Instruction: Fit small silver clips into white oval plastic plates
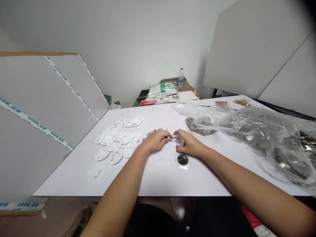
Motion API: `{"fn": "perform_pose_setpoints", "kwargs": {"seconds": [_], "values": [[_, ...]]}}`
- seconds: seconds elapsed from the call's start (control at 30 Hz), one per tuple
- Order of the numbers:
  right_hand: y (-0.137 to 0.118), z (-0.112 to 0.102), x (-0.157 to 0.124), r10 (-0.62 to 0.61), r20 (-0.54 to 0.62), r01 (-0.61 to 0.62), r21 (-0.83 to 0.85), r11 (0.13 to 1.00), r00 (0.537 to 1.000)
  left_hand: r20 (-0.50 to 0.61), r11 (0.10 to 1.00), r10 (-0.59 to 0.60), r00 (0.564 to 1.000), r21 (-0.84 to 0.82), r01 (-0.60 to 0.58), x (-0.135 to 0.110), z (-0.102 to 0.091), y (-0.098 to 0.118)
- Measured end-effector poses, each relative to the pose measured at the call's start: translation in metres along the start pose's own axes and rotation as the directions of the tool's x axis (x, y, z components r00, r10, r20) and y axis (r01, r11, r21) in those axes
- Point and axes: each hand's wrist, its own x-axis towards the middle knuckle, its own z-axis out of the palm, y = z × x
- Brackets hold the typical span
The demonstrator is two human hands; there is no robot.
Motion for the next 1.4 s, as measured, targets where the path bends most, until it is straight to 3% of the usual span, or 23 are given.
{"fn": "perform_pose_setpoints", "kwargs": {"seconds": [0.43,0.77,0.97,1.2,1.4], "values": [[0.0,0.001,0.001,-0.016,-0.018,0.016,0.011,1.0,1.0,-0.025,0.998,0.0,1.0,-0.064,-0.001,0.001,0.004,-0.003],[-0.001,0.004,0.001,-0.012,-0.021,0.012,0.014,1.0,1.0,0.0,0.996,0.012,1.0,0.089,-0.012,0.004,0.009,-0.003],[0.0,0.006,0.001,-0.008,-0.021,0.009,0.03,1.0,1.0,-0.056,1.0,-0.031,0.998,-0.008,0.03,0.006,0.015,-0.006],[0.003,0.008,0.0,-0.008,-0.025,0.009,0.041,0.999,1.0,0.035,0.978,-0.101,0.994,0.186,0.093,0.007,0.012,0.006],[0.002,0.008,0.0,-0.009,-0.027,0.01,0.04,0.999,1.0,0.045,0.975,-0.073,0.996,0.214,0.062,0.008,0.011,0.007]]}}
